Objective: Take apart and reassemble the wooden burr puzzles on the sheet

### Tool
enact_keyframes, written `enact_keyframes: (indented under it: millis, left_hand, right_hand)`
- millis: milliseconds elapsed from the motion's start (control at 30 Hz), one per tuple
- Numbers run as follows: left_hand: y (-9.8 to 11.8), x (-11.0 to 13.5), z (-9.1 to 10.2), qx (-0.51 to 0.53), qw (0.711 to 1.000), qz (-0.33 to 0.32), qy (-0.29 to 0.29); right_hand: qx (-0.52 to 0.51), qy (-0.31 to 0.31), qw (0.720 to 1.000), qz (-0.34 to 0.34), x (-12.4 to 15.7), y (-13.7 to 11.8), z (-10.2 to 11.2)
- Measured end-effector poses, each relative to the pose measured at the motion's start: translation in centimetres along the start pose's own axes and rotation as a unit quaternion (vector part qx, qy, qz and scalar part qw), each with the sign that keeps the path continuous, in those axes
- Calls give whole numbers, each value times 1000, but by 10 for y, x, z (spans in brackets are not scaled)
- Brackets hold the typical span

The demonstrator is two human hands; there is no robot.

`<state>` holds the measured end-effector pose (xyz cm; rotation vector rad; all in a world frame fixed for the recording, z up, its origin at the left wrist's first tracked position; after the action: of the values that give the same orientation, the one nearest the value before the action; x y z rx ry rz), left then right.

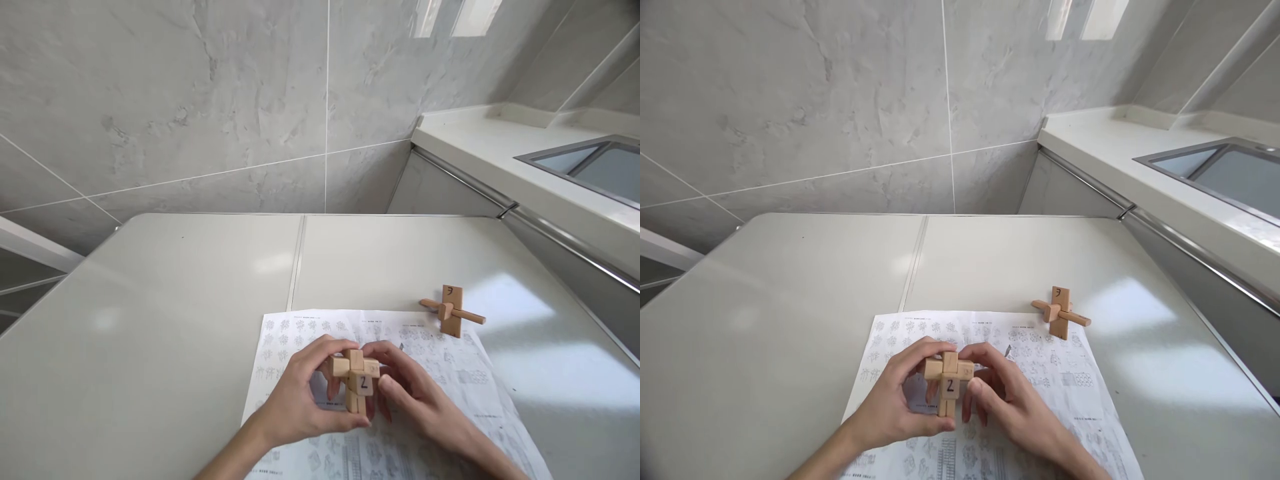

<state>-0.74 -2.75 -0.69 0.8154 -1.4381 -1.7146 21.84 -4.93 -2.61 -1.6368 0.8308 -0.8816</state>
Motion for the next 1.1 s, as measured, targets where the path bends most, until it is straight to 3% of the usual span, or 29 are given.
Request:
enact_keyframes:
  millis: [100, 200, 400, 600, 733, 833, 967, 1100]
  left_hand:
    - [3, 0, 1, 45, 998, 43, -6]
    - [4, 1, -1, 55, 996, 61, -26]
    - [5, 2, -1, -4, 998, 34, -49]
    - [5, 4, -1, -37, 998, -2, -59]
    - [1, 3, -1, -59, 997, -30, -39]
    - [-1, 2, -1, -63, 998, -8, 1]
    - [-1, 0, 0, -60, 995, 46, 67]
    - [-2, -1, -1, -80, 991, 74, 75]
  right_hand:
    - [158, 30, 985, 57, 2, -2, 1]
    - [242, 27, 966, 87, 3, -3, 1]
    - [260, -7, 965, 38, 2, -7, -1]
    - [221, -4, 975, 25, 1, -16, -2]
    - [142, -2, 990, -3, 1, -12, -5]
    - [-5, 14, 998, -54, -1, -3, -9]
    - [-194, 100, 973, -73, -7, 2, -3]
    - [-288, 184, 937, -75, -13, 2, 14]
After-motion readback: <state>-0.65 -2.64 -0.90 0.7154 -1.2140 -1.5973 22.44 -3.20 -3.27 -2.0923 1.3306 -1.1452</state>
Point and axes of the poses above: each hand's wrist, its own x-axis away from the middle knuckle, its own z-axis out of the back of the hand, y = z × x, the point moved 1 cm from there along -x, towards the middle knuckle, and after that the axes turned 1 degree about z, right-handed, at the moved point
